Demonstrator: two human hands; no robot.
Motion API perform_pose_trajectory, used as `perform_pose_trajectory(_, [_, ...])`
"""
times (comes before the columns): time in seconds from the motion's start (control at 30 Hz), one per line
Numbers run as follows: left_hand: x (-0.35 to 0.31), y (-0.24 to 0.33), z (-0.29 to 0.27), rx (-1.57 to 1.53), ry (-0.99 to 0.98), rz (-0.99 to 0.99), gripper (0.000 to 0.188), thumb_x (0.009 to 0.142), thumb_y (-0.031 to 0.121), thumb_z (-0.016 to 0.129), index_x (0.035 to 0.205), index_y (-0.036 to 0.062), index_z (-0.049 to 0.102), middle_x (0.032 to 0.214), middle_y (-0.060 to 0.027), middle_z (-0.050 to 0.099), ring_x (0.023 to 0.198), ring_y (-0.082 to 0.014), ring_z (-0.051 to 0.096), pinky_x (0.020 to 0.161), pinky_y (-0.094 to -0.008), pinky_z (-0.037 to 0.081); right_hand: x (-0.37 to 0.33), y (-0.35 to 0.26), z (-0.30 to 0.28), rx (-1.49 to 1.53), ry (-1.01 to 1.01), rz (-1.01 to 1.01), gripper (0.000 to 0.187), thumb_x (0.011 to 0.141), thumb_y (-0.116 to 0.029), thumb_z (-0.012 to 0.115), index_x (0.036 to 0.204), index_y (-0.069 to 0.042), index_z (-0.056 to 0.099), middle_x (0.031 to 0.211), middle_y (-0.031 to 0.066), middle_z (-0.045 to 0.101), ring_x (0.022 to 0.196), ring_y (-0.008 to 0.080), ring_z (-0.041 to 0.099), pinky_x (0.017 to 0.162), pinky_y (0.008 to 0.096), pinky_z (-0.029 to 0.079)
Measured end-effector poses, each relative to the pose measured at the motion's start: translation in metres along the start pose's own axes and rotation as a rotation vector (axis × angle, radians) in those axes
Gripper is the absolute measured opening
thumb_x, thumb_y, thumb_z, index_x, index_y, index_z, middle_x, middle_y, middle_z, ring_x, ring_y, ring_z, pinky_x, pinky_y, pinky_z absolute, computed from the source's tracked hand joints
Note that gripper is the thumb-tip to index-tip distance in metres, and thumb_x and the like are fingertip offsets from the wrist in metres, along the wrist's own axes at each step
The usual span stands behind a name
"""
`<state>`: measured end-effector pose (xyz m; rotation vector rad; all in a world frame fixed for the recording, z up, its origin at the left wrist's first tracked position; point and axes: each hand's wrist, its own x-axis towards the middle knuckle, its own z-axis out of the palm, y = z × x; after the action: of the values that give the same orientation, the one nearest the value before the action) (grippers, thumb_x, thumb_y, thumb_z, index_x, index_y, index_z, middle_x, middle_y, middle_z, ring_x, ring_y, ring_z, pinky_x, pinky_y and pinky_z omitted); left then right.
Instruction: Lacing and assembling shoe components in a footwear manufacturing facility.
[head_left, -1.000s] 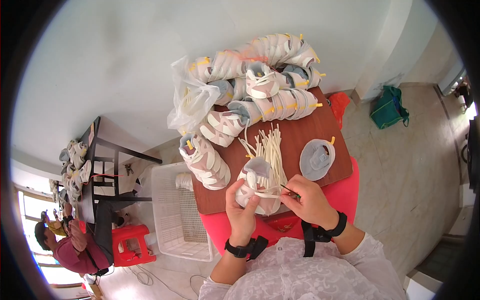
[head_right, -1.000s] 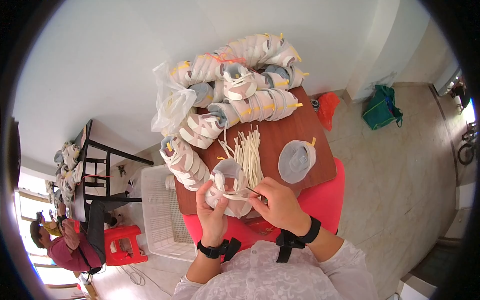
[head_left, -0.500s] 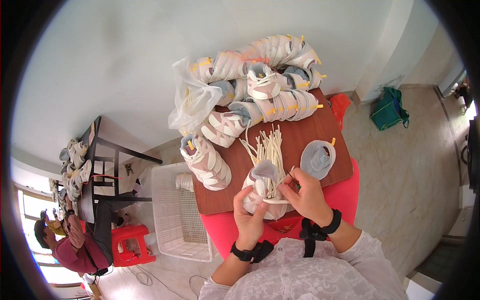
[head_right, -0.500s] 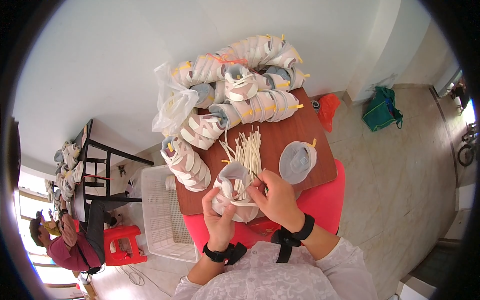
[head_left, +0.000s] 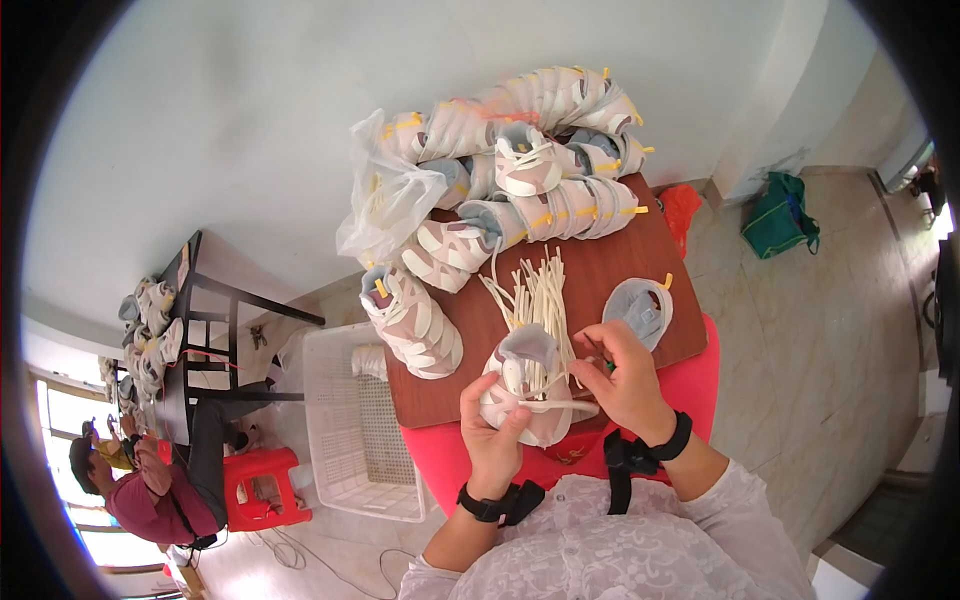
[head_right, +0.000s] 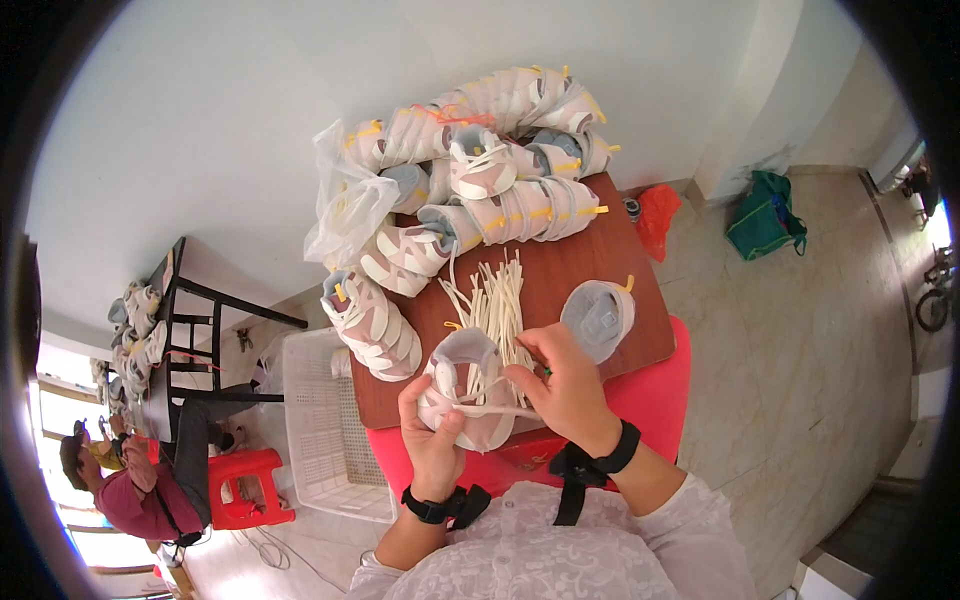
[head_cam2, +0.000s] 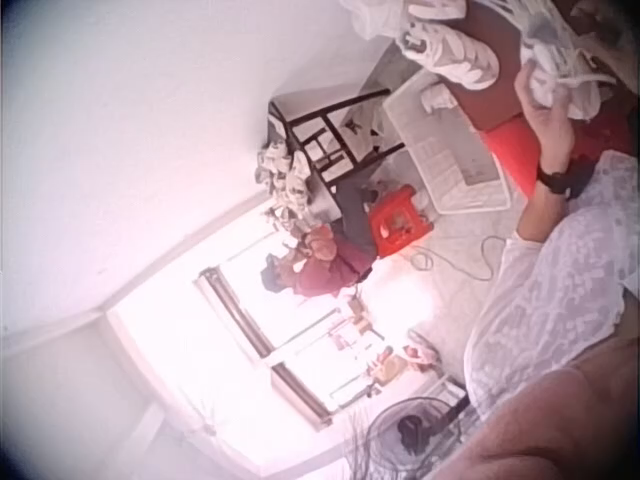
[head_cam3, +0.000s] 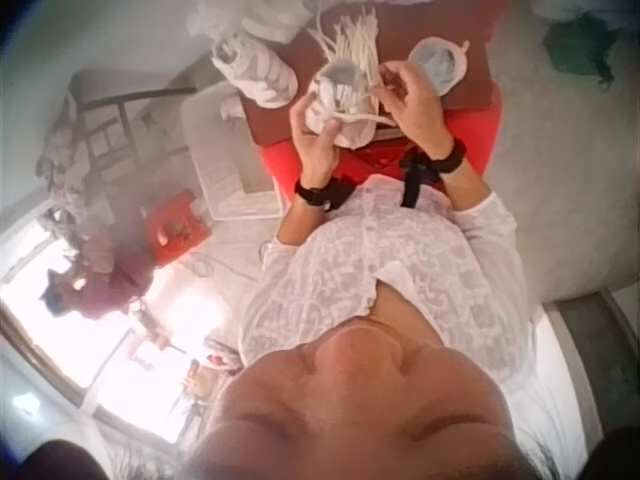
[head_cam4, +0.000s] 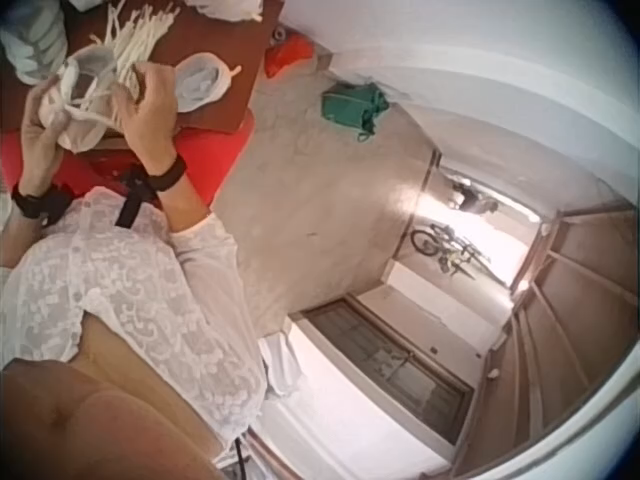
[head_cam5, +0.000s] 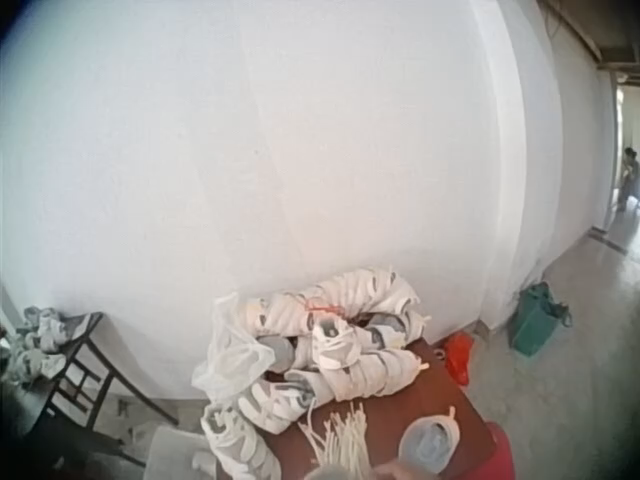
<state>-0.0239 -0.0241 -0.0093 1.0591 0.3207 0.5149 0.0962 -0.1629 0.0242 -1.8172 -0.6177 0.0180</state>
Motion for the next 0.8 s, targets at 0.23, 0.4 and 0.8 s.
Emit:
perform_pose_trajectory(0.23, [0.001, 0.003, 0.001, -0.045, 0.071, -0.034, 0.051, 0.081, -0.008, 0.064, 0.125, 0.0067, 0.043, 0.118, -0.0090, 0.054, 0.106, -0.0164, 0.054, 0.092, -0.0317, 0.046, -0.043, 0.016, 0.001, 0.714, -0.332, 0.736, 0.018, 0.088, -0.018, 0.065, 0.092, -0.003, 0.055, 0.083, -0.0010, 0.055, 0.076, 0.0045, 0.047, 0.066, 0.0202, 0.040])
perform_pose_trajectory(0.4, [-0.001, 0.002, 0.001, -0.011, 0.052, -0.029, 0.051, 0.081, -0.006, 0.065, 0.125, 0.0093, 0.044, 0.114, -0.0088, 0.057, 0.102, -0.0163, 0.056, 0.090, -0.0324, 0.048, -0.034, 0.019, 0.002, 0.719, -0.084, 0.620, 0.019, 0.091, -0.020, 0.061, 0.095, -0.002, 0.055, 0.085, -0.0011, 0.055, 0.075, 0.0044, 0.048, 0.066, 0.0186, 0.040])
perform_pose_trajectory(0.8, [0.003, 0.005, -0.003, -0.043, 0.039, -0.014, 0.050, 0.081, -0.003, 0.067, 0.124, 0.0072, 0.044, 0.112, -0.0096, 0.058, 0.100, -0.0163, 0.058, 0.090, -0.0317, 0.048, -0.018, 0.008, -0.012, 0.193, -0.286, 0.170, 0.017, 0.084, -0.009, 0.066, 0.096, 0.001, 0.060, 0.077, 0.0004, 0.062, 0.067, 0.0063, 0.053, 0.060, 0.0214, 0.043])
